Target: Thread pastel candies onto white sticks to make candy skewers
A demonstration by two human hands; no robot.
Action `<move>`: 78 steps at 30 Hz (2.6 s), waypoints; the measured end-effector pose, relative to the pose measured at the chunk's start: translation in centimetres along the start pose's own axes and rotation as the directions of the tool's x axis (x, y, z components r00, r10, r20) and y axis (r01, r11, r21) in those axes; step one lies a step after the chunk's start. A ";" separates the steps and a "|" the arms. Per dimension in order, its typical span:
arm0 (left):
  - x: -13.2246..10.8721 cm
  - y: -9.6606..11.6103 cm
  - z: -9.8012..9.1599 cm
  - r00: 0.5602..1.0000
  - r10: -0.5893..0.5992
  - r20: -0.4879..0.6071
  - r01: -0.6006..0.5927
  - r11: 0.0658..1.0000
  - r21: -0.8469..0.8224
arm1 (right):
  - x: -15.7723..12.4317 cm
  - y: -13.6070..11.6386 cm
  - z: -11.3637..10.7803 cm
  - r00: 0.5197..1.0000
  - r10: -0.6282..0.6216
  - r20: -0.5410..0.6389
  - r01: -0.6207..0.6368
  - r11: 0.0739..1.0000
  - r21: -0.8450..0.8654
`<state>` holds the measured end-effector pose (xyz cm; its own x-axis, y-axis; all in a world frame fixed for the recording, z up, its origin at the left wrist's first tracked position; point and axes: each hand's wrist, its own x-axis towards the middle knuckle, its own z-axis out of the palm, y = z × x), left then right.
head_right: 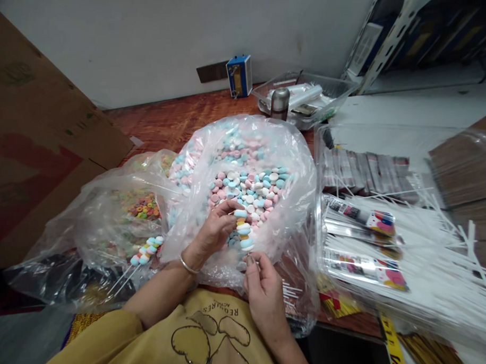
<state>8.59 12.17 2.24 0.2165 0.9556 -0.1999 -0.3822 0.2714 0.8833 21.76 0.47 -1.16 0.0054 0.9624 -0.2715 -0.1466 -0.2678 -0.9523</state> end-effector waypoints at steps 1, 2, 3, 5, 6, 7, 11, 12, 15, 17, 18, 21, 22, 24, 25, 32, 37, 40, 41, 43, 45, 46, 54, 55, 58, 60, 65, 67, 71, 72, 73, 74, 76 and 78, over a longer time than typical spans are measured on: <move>-0.1 -0.1 0.3 0.999 -0.032 -0.009 0.031 0.997 -0.066 | 0.0 -0.1 0.1 0.999 -0.036 -0.019 0.036 0.998 -0.047; -0.3 -0.2 0.7 0.998 -0.050 -0.025 0.047 0.991 -0.123 | 0.0 -0.3 0.2 0.997 -0.075 -0.036 0.071 0.993 -0.095; -0.4 -0.3 1.1 0.998 -0.052 -0.043 0.044 0.985 -0.169 | 0.0 -0.5 0.3 0.993 -0.110 -0.046 0.102 0.984 -0.142; -0.7 -0.3 1.9 0.998 -0.025 -0.064 0.010 0.973 -0.230 | 0.1 -0.9 0.4 0.985 -0.160 -0.057 0.144 0.965 -0.219; -0.8 -0.3 2.1 0.998 -0.010 -0.064 -0.006 0.969 -0.246 | 0.1 -1.1 0.4 0.983 -0.174 -0.059 0.155 0.957 -0.244; -0.9 -0.3 2.2 0.998 0.001 -0.059 -0.016 0.967 -0.254 | 0.1 -1.2 0.4 0.981 -0.183 -0.058 0.161 0.951 -0.262; -0.9 -0.1 2.0 0.997 0.047 -0.056 -0.060 0.964 -0.258 | 0.0 -1.3 0.3 0.977 -0.203 -0.061 0.176 0.938 -0.299; -0.9 -0.1 1.9 0.997 0.061 -0.053 -0.073 0.963 -0.260 | -0.1 -1.3 0.2 0.977 -0.203 -0.059 0.176 0.937 -0.300; -1.0 0.0 1.6 0.994 0.101 -0.038 -0.107 0.959 -0.261 | -0.1 -1.2 0.1 0.980 -0.191 -0.054 0.166 0.938 -0.303; -1.0 0.1 1.6 0.993 0.113 -0.028 -0.116 0.959 -0.259 | -0.1 -1.3 0.1 0.981 -0.187 -0.048 0.163 0.935 -0.316; -1.0 0.1 1.7 0.993 0.116 -0.029 -0.120 0.959 -0.256 | -0.1 -1.3 0.0 0.981 -0.190 -0.044 0.166 0.932 -0.323; -1.0 0.1 2.1 0.989 0.132 -0.064 -0.143 0.960 -0.240 | 0.0 -1.4 0.0 0.977 -0.211 -0.031 0.189 0.924 -0.332; -1.0 0.0 2.2 0.987 0.137 -0.082 -0.153 0.959 -0.238 | 0.0 -1.5 0.0 0.976 -0.216 -0.029 0.195 0.922 -0.336; -1.1 -0.1 2.6 0.983 0.141 -0.120 -0.168 0.953 -0.254 | -0.1 -1.5 0.1 0.975 -0.221 -0.028 0.198 0.918 -0.343; -1.2 -0.2 2.7 0.981 0.138 -0.140 -0.172 0.948 -0.270 | -0.1 -1.4 0.1 0.975 -0.220 -0.029 0.197 0.917 -0.346; -1.7 -0.1 3.4 0.987 0.068 -0.147 -0.109 0.949 -0.295 | -0.4 -1.0 0.1 0.969 -0.241 -0.052 0.206 0.907 -0.368; -1.9 -0.2 3.2 0.995 0.046 -0.089 -0.076 0.927 -0.367 | -0.2 -0.9 -0.2 0.964 -0.258 -0.060 0.215 0.894 -0.394; -1.9 -0.4 3.1 0.996 0.052 -0.072 -0.075 0.926 -0.369 | -0.2 -1.0 -0.3 0.961 -0.272 -0.049 0.233 0.892 -0.387; -1.9 -0.4 3.1 0.996 0.057 -0.064 -0.076 0.930 -0.360 | -0.3 -1.0 -0.3 0.961 -0.274 -0.046 0.236 0.891 -0.388; -1.8 -0.4 2.9 0.997 0.057 -0.044 -0.069 0.935 -0.347 | -0.4 -1.0 -0.4 0.961 -0.274 -0.038 0.237 0.888 -0.394; -1.7 -0.2 2.7 0.999 0.040 -0.025 -0.046 0.938 -0.344 | -0.5 -1.1 -0.7 0.961 -0.274 -0.032 0.238 0.882 -0.407; -1.7 -0.2 2.6 0.999 0.033 -0.018 -0.037 0.940 -0.340 | -0.5 -1.2 -0.8 0.961 -0.275 -0.031 0.238 0.879 -0.413; -2.1 -1.2 3.1 0.996 0.077 -0.039 -0.084 0.961 -0.264 | -0.7 -2.0 -0.5 0.970 -0.243 -0.011 0.218 0.888 -0.404; -2.1 -1.3 3.3 0.994 0.092 -0.056 -0.103 0.960 -0.259 | -0.8 -2.1 -0.4 0.971 -0.237 -0.015 0.212 0.894 -0.396; -2.2 -1.2 3.7 0.986 0.137 -0.091 -0.155 0.958 -0.239 | -1.0 -2.4 -0.2 0.977 -0.209 -0.040 0.181 0.915 -0.361; -2.3 -0.9 3.8 0.984 0.148 -0.102 -0.168 0.958 -0.233 | -1.1 -2.6 -0.2 0.984 -0.171 -0.043 0.148 0.935 -0.323; -2.3 -0.5 3.7 0.990 0.110 -0.090 -0.133 0.943 -0.304 | -1.2 -2.9 -0.2 0.998 -0.057 0.003 0.057 0.978 -0.203; -2.3 -0.5 3.7 0.989 0.108 -0.105 -0.136 0.943 -0.303 | -1.1 -3.0 -0.2 0.999 -0.019 0.031 0.023 0.987 -0.157; -2.2 -0.6 3.6 0.988 0.136 -0.077 -0.151 0.952 -0.267 | -1.1 -3.2 -0.1 0.997 0.034 0.073 -0.029 0.997 -0.073; -2.3 -0.7 3.6 0.989 0.135 -0.069 -0.148 0.954 -0.262 | -1.1 -3.2 0.0 0.997 0.032 0.072 -0.028 0.998 -0.065; -2.3 -0.7 3.6 0.990 0.128 -0.064 -0.141 0.955 -0.262 | -1.2 -3.1 0.0 0.998 0.023 0.067 -0.018 0.998 -0.067; -2.4 -0.7 3.7 0.991 0.119 -0.063 -0.131 0.954 -0.269 | -1.2 -3.0 0.1 0.998 0.007 0.061 -0.002 0.997 -0.080; -2.6 -0.6 3.9 0.993 0.092 -0.068 -0.108 0.947 -0.302 | -1.3 -2.6 0.3 0.998 -0.049 0.035 0.053 0.990 -0.130; -2.8 -0.5 4.3 0.995 0.063 -0.078 -0.086 0.935 -0.343 | -1.5 -2.1 0.5 0.992 -0.126 -0.001 0.123 0.970 -0.210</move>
<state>12.04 8.89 4.23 0.1213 0.9768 -0.1762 -0.6841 0.2109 0.6982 21.53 -0.35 1.35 0.0243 0.9885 -0.1496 0.0658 -0.1509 -0.9864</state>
